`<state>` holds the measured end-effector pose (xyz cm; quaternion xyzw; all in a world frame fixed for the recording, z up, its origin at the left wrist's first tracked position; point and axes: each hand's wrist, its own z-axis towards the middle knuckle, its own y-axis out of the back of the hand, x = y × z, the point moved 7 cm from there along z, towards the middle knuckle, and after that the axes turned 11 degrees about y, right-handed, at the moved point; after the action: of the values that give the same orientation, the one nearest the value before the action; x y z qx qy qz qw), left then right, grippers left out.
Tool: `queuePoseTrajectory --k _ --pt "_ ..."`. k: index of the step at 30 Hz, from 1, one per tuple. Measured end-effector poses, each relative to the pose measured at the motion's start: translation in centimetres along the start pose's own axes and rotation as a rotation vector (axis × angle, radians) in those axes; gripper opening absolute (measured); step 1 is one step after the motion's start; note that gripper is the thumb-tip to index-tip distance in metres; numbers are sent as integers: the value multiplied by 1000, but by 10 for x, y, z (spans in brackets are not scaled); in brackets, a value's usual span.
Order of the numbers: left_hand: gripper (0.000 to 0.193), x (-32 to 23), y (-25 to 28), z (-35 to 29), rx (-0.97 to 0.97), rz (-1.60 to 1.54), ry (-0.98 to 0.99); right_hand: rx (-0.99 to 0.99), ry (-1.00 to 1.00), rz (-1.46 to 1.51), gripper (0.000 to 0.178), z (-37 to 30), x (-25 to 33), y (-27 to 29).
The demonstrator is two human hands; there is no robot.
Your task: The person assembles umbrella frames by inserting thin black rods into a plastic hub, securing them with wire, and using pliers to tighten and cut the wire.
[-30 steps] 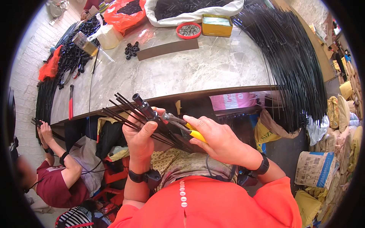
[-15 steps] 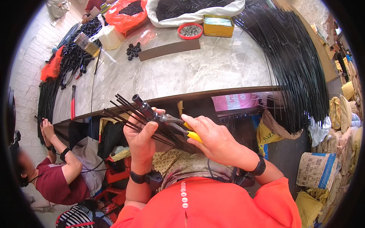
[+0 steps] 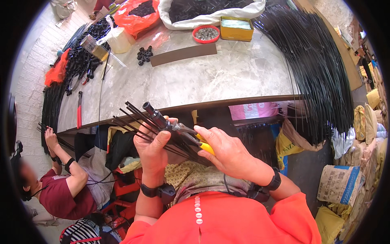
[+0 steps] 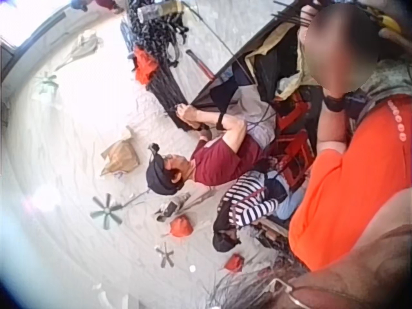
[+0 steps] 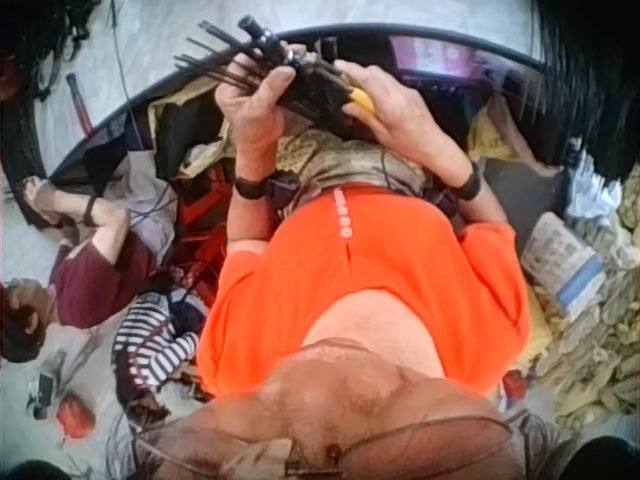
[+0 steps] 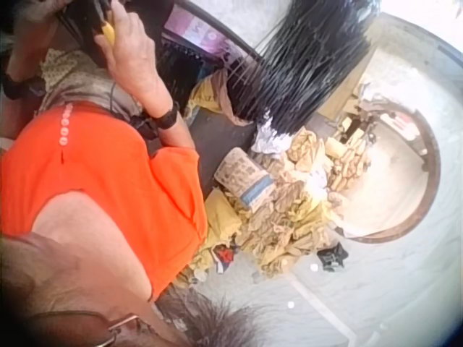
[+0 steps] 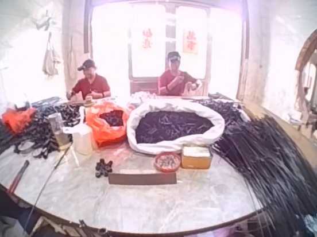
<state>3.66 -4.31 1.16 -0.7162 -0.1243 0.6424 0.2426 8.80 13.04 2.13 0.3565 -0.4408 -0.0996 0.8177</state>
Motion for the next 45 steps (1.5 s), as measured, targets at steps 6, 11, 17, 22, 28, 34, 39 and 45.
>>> queuePoseTrajectory --k 6,11,17,22,28,34,39,45 --pt "27 2 3 0 -6 -8 11 -6 -7 -12 59 2 -2 -1" --pt "26 1 4 1 -6 -7 6 -28 21 -121 53 1 -1 -3" --pt "25 2 10 -1 -14 3 9 3 -114 69 45 0 -10 -13" --pt "25 -4 16 -4 -35 -7 -13 20 -172 435 40 3 -7 -18" --pt "26 -8 30 -13 -29 -10 -60 89 -215 480 40 3 3 -18" --pt "27 -10 31 -22 -50 -21 -58 55 -81 333 44 3 10 -20" --pt "26 -13 27 -29 -66 1 -72 -29 44 237 48 5 14 -23" --pt "24 -13 21 -32 -43 23 -65 -52 28 207 48 4 14 -17"
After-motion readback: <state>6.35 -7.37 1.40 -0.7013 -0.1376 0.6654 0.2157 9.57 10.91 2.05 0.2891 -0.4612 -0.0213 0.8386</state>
